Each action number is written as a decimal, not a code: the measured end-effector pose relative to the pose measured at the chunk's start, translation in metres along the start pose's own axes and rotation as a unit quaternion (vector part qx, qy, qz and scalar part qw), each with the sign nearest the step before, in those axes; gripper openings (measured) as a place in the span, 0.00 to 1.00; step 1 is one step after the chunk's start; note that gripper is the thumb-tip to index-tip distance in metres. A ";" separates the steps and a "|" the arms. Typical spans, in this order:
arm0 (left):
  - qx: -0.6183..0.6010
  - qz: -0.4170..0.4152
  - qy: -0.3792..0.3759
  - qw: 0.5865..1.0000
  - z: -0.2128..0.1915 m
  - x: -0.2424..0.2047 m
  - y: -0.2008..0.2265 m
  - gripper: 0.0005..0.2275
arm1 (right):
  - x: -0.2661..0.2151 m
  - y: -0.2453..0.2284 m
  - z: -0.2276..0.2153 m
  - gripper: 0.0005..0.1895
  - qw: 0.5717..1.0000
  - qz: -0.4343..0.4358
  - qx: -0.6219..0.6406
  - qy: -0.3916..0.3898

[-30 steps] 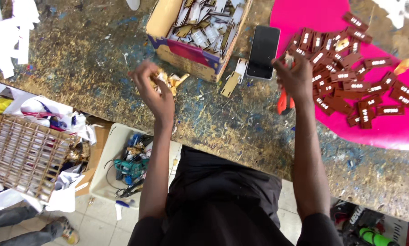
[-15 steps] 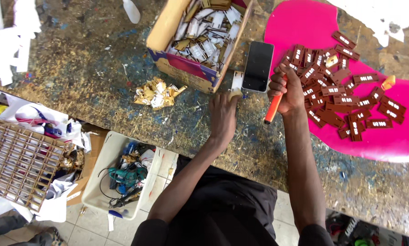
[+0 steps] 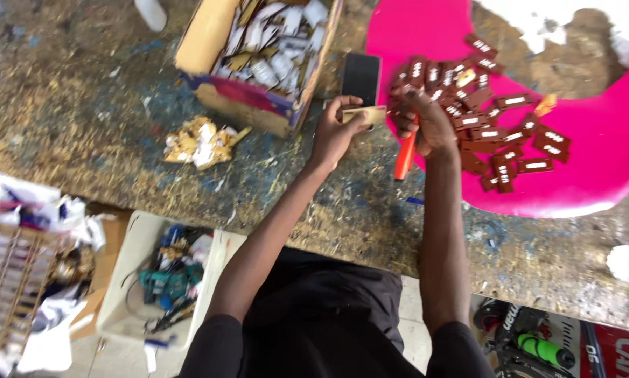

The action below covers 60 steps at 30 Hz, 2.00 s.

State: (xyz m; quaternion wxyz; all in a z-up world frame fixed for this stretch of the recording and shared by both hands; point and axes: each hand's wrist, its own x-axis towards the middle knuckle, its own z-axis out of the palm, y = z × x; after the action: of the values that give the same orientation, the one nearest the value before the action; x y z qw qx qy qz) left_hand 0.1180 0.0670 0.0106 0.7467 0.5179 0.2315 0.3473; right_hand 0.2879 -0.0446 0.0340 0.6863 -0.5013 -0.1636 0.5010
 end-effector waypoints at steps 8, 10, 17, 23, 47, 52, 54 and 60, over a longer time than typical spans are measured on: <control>-0.147 -0.079 -0.019 0.986 0.018 0.039 0.000 0.21 | 0.015 0.022 0.005 0.02 0.998 -0.030 0.037 0.050; -0.164 -0.087 -0.024 0.982 0.025 0.047 -0.003 0.20 | 0.018 0.021 0.011 0.01 0.997 -0.038 0.030 0.059; -0.254 -0.063 -0.055 0.964 0.002 0.055 -0.001 0.18 | 0.010 0.021 0.020 0.21 0.986 -0.124 -0.092 0.057; -0.253 -0.029 -0.082 0.964 -0.002 0.052 0.003 0.15 | 0.011 0.027 0.019 0.24 0.948 -0.242 -0.203 -0.040; 0.333 0.175 -0.054 0.925 -0.033 -0.012 0.052 0.15 | 0.023 0.017 -0.003 0.26 0.931 -0.216 -0.294 0.014; 0.323 0.184 0.109 0.922 -0.083 -0.099 0.047 0.07 | 0.043 0.024 -0.023 0.27 0.945 -0.186 -0.267 0.038; 0.328 0.185 0.184 0.908 -0.104 -0.119 0.049 0.09 | 0.020 0.017 0.000 0.26 0.946 -0.190 -0.259 0.029; 0.053 0.201 0.291 0.934 -0.148 -0.119 0.063 0.11 | -0.021 0.002 0.052 0.25 0.934 -0.180 -0.307 0.018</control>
State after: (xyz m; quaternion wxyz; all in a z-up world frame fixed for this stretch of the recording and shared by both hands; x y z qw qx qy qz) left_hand -0.0813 0.0816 0.0150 0.5322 0.4689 0.3481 0.6130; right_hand 0.2396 -0.0354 0.0618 0.5804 -0.6584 -0.3847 0.2857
